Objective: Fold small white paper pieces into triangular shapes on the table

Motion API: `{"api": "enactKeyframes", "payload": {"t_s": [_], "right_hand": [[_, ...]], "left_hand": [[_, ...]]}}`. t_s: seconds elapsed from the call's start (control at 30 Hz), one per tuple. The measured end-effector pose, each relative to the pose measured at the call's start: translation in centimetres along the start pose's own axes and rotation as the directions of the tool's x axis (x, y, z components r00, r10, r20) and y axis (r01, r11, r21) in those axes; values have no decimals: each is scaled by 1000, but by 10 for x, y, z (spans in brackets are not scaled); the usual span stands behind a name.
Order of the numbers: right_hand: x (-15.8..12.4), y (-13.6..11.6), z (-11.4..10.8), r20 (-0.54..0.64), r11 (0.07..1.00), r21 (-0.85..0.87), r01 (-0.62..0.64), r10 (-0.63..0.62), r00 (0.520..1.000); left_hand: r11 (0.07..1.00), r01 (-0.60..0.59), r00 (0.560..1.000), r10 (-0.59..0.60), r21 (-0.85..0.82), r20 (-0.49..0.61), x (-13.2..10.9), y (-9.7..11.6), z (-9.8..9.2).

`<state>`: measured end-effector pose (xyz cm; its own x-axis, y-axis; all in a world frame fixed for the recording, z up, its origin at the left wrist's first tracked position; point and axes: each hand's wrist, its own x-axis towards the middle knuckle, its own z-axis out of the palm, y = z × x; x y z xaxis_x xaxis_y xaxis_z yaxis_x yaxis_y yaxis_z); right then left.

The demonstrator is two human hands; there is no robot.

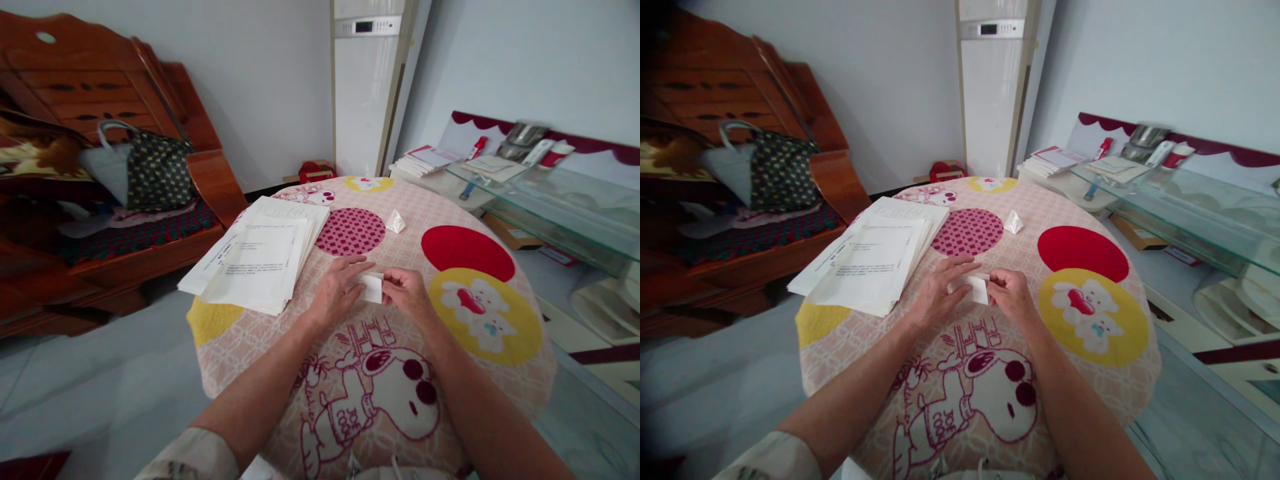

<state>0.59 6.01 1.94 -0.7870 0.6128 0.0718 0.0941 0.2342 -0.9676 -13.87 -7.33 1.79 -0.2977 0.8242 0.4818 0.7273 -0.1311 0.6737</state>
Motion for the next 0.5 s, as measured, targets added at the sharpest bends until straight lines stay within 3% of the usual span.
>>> {"api": "enactKeyframes", "payload": {"t_s": [0.17, 0.3, 0.5], "right_hand": [[2, 3, 0, -121, 1000, 13, -27, 28, 992], [5, 10, -2, -239, 989, 121, -88, 115, 964], [6, 11, -8, -294, 948, 236, -216, 281, 913]], "left_hand": [[988, -120, 993, 119, 101, 18, -1, 2, 0], [967, -191, 981, 190, 166, 23, 1, -1, -2], [952, -274, 947, 241, 138, 212, 1, -13, -4]]}}
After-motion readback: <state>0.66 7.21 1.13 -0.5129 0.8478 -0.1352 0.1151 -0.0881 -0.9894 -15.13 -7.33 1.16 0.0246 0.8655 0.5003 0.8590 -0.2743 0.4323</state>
